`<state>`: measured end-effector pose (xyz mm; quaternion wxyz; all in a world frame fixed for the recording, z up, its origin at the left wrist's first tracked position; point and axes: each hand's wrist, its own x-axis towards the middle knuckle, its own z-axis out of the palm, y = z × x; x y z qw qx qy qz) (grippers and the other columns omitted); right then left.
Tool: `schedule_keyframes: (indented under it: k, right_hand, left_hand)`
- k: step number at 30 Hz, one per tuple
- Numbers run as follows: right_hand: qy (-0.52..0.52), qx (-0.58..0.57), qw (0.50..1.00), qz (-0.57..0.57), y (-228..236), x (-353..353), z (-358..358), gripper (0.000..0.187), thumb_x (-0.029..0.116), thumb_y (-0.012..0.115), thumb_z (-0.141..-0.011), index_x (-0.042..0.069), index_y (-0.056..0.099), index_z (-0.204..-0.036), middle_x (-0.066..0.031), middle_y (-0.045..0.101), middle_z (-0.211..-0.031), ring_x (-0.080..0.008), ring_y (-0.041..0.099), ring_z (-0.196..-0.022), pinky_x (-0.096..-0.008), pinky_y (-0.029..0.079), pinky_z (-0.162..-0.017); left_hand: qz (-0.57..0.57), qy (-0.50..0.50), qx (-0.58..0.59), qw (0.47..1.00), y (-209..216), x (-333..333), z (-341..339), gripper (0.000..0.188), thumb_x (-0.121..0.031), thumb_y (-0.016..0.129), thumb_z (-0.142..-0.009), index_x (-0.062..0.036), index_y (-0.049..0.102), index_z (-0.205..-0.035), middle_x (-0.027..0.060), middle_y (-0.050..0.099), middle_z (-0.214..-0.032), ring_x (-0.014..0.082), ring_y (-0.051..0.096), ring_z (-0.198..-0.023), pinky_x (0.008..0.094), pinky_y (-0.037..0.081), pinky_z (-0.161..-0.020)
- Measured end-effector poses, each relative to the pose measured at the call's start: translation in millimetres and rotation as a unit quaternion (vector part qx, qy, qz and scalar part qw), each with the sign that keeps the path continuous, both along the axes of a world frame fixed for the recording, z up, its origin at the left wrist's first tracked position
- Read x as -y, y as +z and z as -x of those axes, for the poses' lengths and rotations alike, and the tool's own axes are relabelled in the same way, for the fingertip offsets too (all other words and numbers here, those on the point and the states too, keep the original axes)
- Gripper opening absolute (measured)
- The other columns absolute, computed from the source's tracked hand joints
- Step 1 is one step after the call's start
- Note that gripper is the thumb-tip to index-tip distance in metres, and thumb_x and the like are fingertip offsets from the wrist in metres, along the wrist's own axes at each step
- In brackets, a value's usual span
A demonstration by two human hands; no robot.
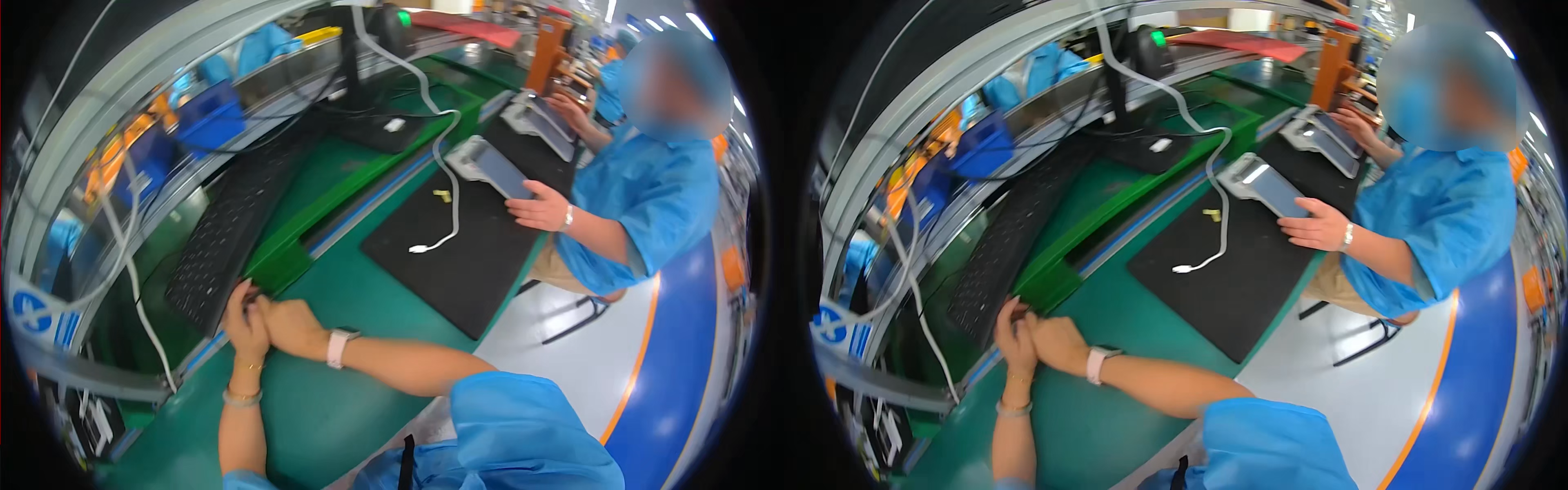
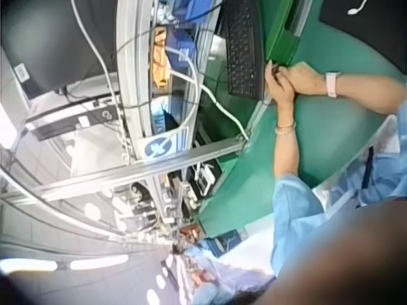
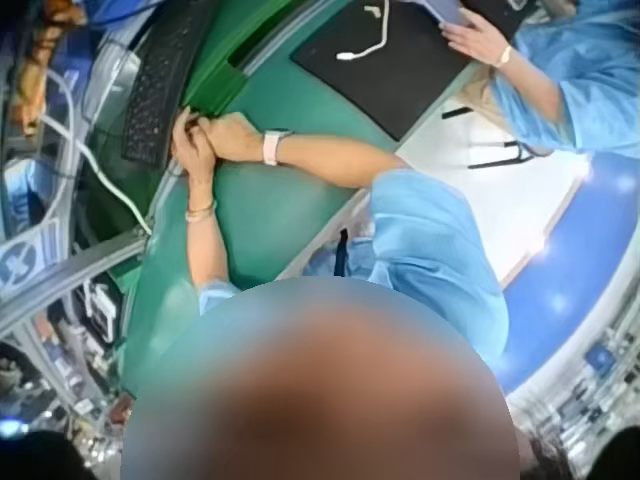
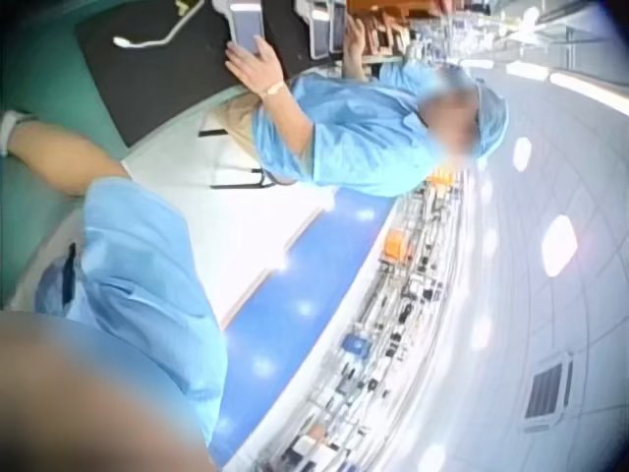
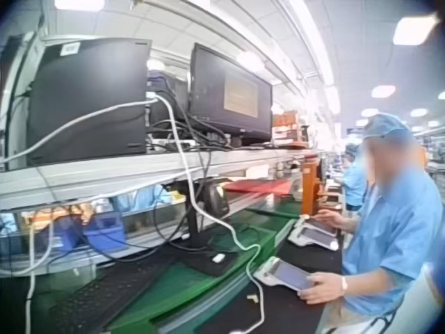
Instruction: Scan and inspect electronic handheld devices at a factory workstation before placing them on a production line.
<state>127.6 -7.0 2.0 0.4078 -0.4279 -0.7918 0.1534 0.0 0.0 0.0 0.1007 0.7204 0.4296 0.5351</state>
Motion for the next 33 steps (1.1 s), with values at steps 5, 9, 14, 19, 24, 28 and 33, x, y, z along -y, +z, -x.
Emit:
schedule_keyframes:
  k: [5, 9, 14, 19, 24, 28, 33]
  right_hand:
    - [0.050, 0.030, 0.998, -0.032, -2.4, 1.3, -13.8, 0.022, 0.015, 0.059, -0.078, -0.002, 0.054, -0.092, -0.0169, 0.063, -0.064, -0.0346, 0.063, -0.055, -0.0433, 0.049, -0.048]
    - [0.011, 0.051, 0.998, -0.022, -9.9, -5.7, 6.2, 0.036, 0.012, 0.056, -0.081, -0.008, 0.051, -0.111, -0.0190, 0.063, -0.063, -0.0359, 0.062, -0.054, -0.0445, 0.048, -0.047]
    - [0.041, 0.001, 0.998, -0.038, -22.2, -20.3, -11.1, 0.022, 0.016, 0.057, -0.085, -0.004, 0.055, -0.094, -0.0207, 0.062, -0.064, -0.0374, 0.063, -0.058, -0.0456, 0.047, -0.048]
    - [0.021, -0.031, 0.999, -0.023, -8.1, -12.6, 5.5, 0.014, 0.015, 0.052, -0.093, 0.002, 0.057, -0.094, -0.0246, 0.065, -0.079, -0.0437, 0.063, -0.072, -0.0499, 0.048, -0.060]
    - [0.131, -0.116, 0.980, 0.093, -28.6, -40.0, -13.1, 0.008, 0.010, 0.053, -0.093, 0.003, 0.055, -0.096, -0.0043, 0.056, -0.068, -0.0117, 0.053, -0.058, -0.0283, 0.044, -0.052]
    - [0.154, -0.093, 0.980, 0.084, -22.5, -36.3, -23.1, 0.002, 0.007, 0.052, -0.093, 0.006, 0.051, -0.092, 0.0000, 0.048, -0.064, -0.0071, 0.049, -0.057, -0.0230, 0.038, -0.048]
    - [0.135, -0.003, 0.989, 0.061, -19.1, -35.5, -19.8, 0.010, 0.008, 0.053, -0.093, 0.003, 0.049, -0.085, -0.0051, 0.051, -0.062, -0.0114, 0.048, -0.052, -0.0271, 0.039, -0.050]
  left_hand:
    - [-0.016, 0.058, -0.095, 0.994, 11.5, 15.4, -15.7, 0.039, -0.004, 0.052, -0.077, -0.0027, 0.060, -0.115, 0.0184, 0.063, -0.113, 0.0358, 0.061, -0.102, 0.0408, 0.047, -0.092]
    - [-0.003, 0.067, -0.158, 0.985, 20.3, 26.0, -4.1, 0.033, -0.004, 0.051, -0.082, -0.0035, 0.060, -0.113, 0.0175, 0.057, -0.120, 0.0363, 0.056, -0.109, 0.0407, 0.047, -0.093]
    - [0.028, 0.126, -0.240, 0.962, 29.4, 58.6, -23.4, 0.044, -0.006, 0.055, -0.080, -0.0087, 0.054, -0.124, 0.0145, 0.047, -0.138, 0.0326, 0.060, -0.106, 0.0399, 0.053, -0.078]
    - [0.009, 0.150, -0.255, 0.955, 9.1, 109.2, 1.4, 0.049, -0.002, 0.056, -0.074, -0.0038, 0.054, -0.123, 0.0186, 0.054, -0.127, 0.0347, 0.056, -0.110, 0.0436, 0.044, -0.093]
    - [-0.008, 0.171, -0.259, 0.950, 5.6, 133.1, 1.6, 0.041, -0.008, 0.060, -0.071, 0.0001, 0.059, -0.111, 0.0165, 0.059, -0.111, 0.0320, 0.055, -0.108, 0.0409, 0.042, -0.095]
    - [0.046, 0.164, -0.256, 0.952, -16.9, 142.8, -4.6, 0.034, -0.010, 0.060, -0.073, -0.0005, 0.063, -0.105, 0.0165, 0.059, -0.112, 0.0319, 0.054, -0.112, 0.0404, 0.041, -0.098]
    - [0.048, 0.151, -0.221, 0.962, -23.5, 151.0, -0.9, 0.028, -0.013, 0.060, -0.078, -0.0027, 0.065, -0.104, 0.0170, 0.058, -0.118, 0.0320, 0.051, -0.119, 0.0404, 0.038, -0.103]
